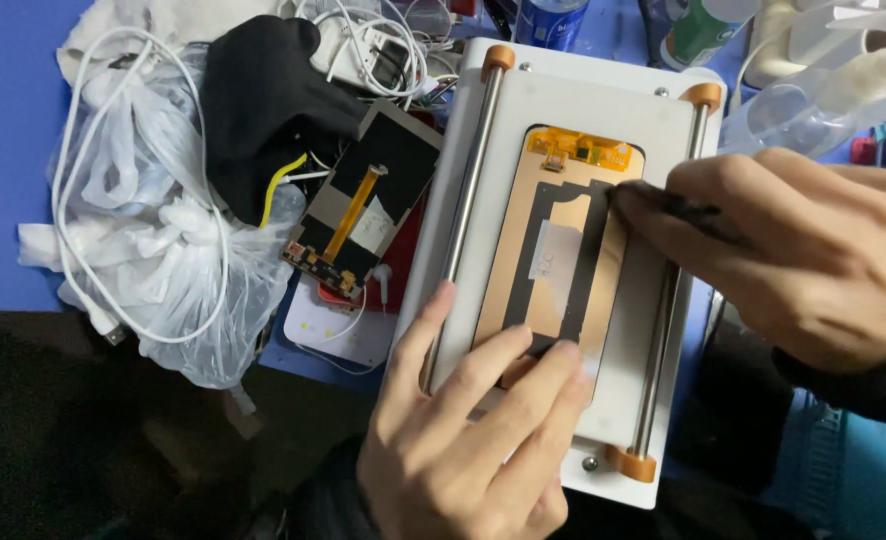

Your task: The recorder cleans a Samsung A20 smartphone screen assembly using a cloth and a spray bottle of cleaning solution.

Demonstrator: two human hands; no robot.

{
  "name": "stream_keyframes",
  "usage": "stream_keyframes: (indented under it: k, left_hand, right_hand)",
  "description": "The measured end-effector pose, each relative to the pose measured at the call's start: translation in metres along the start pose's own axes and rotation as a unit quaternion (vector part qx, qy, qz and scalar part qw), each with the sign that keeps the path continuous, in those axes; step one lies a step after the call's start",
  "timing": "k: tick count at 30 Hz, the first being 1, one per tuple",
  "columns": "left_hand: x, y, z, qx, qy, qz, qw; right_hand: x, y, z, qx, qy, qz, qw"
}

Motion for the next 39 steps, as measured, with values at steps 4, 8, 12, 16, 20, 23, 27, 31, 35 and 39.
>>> stream_keyframes:
  k: [4,8,12,16,20,23,27,31,35,39]
  left_hand:
    - [-0.003,0.005,-0.006,0.009,-0.01,-0.028,1.0]
    - [-0.011,0.013,-0.01,-0.013,0.048,-0.025,0.998]
    - [-0.008,0.017,-0.009,-0.044,0.063,-0.046,0.996]
    - [-0.014,0.023,-0.013,-0.053,0.037,-0.04,0.997]
    - [-0.013,0.024,-0.014,-0.042,0.025,-0.053,0.997]
    - [-0.015,0.022,-0.014,-0.04,0.036,-0.056,0.997]
    - [-0.016,0.023,-0.017,-0.039,0.065,-0.031,0.997]
    - [-0.015,0.024,-0.018,-0.018,0.069,-0.049,0.996]
    - [-0.014,0.023,-0.02,-0.015,0.047,-0.063,0.997]
    - [-0.018,0.025,-0.019,-0.005,0.051,-0.067,0.996]
  right_hand:
    - [0.006,0.01,-0.003,-0.037,-0.001,0.004,0.999]
    - [-0.003,-0.004,-0.002,-0.02,-0.029,0.139,0.99]
    - [0.005,0.013,-0.01,-0.068,-0.018,0.149,0.986]
    - [0.003,0.009,0.001,-0.08,-0.023,0.14,0.987]
    - [0.012,0.013,-0.003,-0.015,0.001,0.165,0.986]
    - [0.01,0.018,0.004,-0.055,0.022,0.094,0.994]
    - [0.019,0.038,-0.012,-0.087,0.11,0.118,0.983]
    - [0.022,0.031,-0.002,-0.056,0.152,0.163,0.973]
    - [0.013,0.024,0.004,-0.043,0.158,0.169,0.972]
    - [0.016,0.027,0.0,-0.023,0.172,0.206,0.963]
Point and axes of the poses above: each hand's wrist, its own z-axis towards the middle knuckle, its own y-axis out of the palm, x = y × z, the point moved 7 cm from there along z, towards the middle knuckle, and after that the axes turned 5 degrees about -z, right-handed, at the moved point
